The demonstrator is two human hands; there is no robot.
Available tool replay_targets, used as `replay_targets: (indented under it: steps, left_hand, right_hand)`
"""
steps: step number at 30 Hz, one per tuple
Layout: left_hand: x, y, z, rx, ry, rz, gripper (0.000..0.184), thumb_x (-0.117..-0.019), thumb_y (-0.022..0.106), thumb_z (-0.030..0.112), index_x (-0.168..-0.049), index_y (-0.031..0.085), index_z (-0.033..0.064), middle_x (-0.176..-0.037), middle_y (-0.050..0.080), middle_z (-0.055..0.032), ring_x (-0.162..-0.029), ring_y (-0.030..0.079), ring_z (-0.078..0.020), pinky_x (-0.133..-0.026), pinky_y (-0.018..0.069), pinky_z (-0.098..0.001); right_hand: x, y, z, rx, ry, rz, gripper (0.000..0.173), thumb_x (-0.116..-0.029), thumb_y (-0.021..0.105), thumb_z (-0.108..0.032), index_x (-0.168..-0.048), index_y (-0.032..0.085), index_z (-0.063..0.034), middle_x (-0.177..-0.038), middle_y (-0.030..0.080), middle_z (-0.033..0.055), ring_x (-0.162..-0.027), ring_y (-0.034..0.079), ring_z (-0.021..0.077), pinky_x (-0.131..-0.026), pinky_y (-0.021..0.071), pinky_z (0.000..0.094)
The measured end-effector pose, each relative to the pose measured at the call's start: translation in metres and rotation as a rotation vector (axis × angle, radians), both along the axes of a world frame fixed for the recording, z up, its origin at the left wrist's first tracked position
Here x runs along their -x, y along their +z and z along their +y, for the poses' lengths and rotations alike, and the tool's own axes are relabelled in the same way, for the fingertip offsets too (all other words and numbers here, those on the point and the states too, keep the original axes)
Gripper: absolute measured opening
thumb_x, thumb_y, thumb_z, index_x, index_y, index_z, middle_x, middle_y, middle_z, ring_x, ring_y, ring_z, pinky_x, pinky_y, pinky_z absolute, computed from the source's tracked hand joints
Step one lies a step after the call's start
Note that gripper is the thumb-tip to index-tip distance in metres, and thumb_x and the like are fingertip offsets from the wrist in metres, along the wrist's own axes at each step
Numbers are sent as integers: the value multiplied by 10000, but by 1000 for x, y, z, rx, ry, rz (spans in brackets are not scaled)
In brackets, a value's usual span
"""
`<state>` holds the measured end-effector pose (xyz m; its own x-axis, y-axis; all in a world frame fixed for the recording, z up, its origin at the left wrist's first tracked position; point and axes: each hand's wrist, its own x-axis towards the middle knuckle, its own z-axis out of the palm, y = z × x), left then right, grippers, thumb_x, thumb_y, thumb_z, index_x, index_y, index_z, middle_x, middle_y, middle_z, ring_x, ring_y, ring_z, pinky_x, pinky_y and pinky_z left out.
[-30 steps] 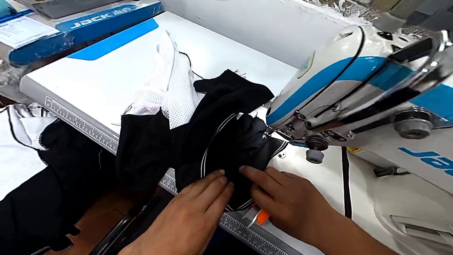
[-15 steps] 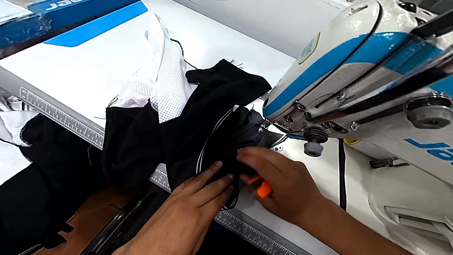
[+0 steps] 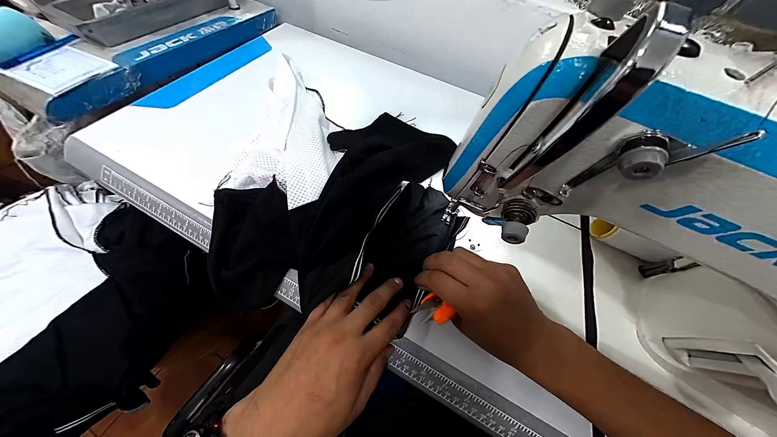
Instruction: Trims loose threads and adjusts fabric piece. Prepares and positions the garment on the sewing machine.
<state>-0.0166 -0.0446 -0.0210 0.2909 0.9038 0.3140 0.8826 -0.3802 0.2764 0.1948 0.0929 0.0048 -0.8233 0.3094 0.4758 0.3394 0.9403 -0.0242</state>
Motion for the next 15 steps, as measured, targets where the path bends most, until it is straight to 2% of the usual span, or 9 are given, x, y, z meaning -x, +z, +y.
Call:
replay_targets:
  steps: [3,5,7,9,13,15]
  left_hand:
    - [2,-1,-1,16,-20,13,430,-1053,411,414,-1443,572,336,-1575,481,3,-1470,417,-314,-1054,483,-532]
    - [2,-3,-3,13,-27,25,439,-1059,403,416,-1469,544,350,-1586,465,7,-1448,445,-309,-1035,492,-525]
    - [0,-4,-4,-3,-28,26,443,-1062,395,390,-1472,545,319,-1585,467,30,-1448,441,-319,-1028,488,-535]
    - [-2,-4,-5,-13,-33,28,451,-1061,382,361,-1473,547,279,-1587,466,62,-1467,412,-331,-1021,476,-553]
    - [-3,-2,-4,-18,-23,33,467,-1074,343,398,-1451,570,244,-1568,490,84,-1494,376,-307,-1034,464,-537]
    - [-5,0,-1,-69,14,-15,465,-1059,403,481,-1336,655,205,-1469,590,28,-1439,458,-277,-1023,489,-501]
  right_hand:
    - [-2,0,6,77,-18,21,138,-904,634,-142,-976,749,-164,-1016,689,-9,-876,655,148,-620,538,278]
    - [-3,2,10,75,-33,79,208,-917,621,-176,-1070,755,-136,-1039,697,32,-914,671,184,-674,564,315]
    - [-3,5,11,58,-64,133,277,-939,641,-253,-1166,743,-130,-1074,685,56,-933,657,200,-710,556,338]
    - [-2,7,9,58,-88,156,311,-928,654,-252,-1205,735,-136,-1117,683,60,-968,640,209,-758,540,347]
    - [5,2,5,110,-97,121,246,-909,649,-158,-1130,756,-150,-1079,657,54,-943,649,194,-717,569,324]
    - [9,-3,7,159,-88,108,176,-896,645,-130,-1032,756,-139,-1086,666,40,-945,651,182,-702,568,311]
